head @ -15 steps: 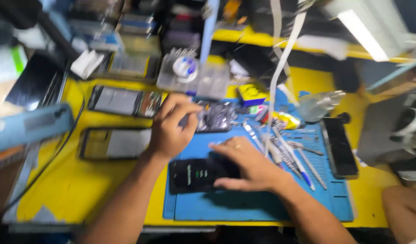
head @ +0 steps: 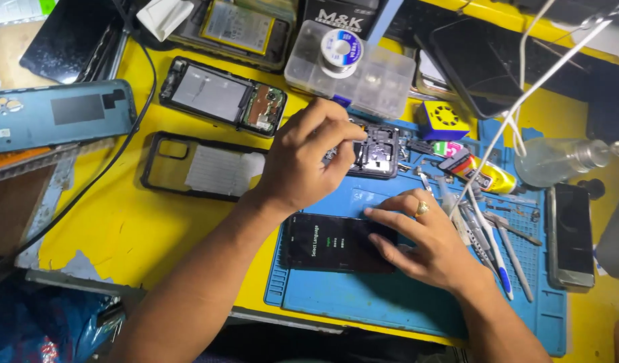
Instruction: Connecting internal components and testing a mobile phone motherboard during a repair process.
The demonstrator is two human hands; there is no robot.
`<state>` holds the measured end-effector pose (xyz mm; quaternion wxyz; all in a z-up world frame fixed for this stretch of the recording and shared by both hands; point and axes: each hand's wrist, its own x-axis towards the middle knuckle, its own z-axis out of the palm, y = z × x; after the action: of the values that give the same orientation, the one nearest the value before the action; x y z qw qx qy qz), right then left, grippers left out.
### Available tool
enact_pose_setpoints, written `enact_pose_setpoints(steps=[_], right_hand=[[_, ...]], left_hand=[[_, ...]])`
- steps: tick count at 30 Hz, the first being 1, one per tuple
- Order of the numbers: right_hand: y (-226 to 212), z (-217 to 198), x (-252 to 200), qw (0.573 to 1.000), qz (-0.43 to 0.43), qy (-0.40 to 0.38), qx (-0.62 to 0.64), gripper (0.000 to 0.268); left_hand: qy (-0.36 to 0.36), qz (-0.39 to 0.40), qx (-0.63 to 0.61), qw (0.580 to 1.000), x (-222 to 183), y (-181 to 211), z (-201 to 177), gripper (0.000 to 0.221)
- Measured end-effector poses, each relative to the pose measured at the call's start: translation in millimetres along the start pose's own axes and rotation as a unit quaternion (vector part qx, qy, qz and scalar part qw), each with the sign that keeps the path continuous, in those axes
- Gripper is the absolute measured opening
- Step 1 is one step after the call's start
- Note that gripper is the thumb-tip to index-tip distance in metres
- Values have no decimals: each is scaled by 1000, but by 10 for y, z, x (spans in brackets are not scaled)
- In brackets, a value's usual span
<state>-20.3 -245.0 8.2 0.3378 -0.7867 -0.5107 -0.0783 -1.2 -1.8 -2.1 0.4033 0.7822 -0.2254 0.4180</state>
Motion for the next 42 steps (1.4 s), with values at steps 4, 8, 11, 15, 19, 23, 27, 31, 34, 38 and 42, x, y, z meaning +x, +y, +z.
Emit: enact_pose_setpoints(steps=[4, 8, 11, 15, 19, 23, 27, 31, 34, 38, 42], right_hand=[[-67, -25, 37, 999, -15, -49, 7, 40], [-101, -2, -13, 987, 7, -162, -14, 67], [-119, 35, -12, 984, 10, -174, -24, 81], [-106, 75, -42, 983, 19, -179, -35, 89], [-108, 82, -35, 983, 18, -176, -38, 90], [-112, 81, -33, 983, 17, -176, -42, 91], [-107, 70, -29, 984, 3, -171, -53, 79], [-126, 81, -23, 984, -9, -171, -50, 71], [-142, 94, -15, 983, -30, -168, -64, 64], [-168, 96, -1, 984, -41, -165, -59, 59], [-181, 104, -1, 983, -46, -164, -61, 58]], left_hand=[[-8, -4, -5, 1000, 34, 39, -50, 20], [-31, -3, 2, 1000, 59, 105, -113, 18], [-32, -2, 6, 999, 66, 117, -118, 18], [-35, -2, 18, 999, 68, 122, -117, 19], [-36, -1, 15, 999, 75, 119, -123, 19], [-37, -5, 13, 999, 74, 127, -121, 20], [-40, -7, 20, 999, 58, 117, -111, 21], [-44, -5, 12, 999, 67, 127, -116, 21], [-41, -3, 19, 999, 66, 126, -117, 20], [-43, -3, 8, 999, 70, 122, -121, 22], [-45, 1, 7, 999, 79, 130, -135, 22]])
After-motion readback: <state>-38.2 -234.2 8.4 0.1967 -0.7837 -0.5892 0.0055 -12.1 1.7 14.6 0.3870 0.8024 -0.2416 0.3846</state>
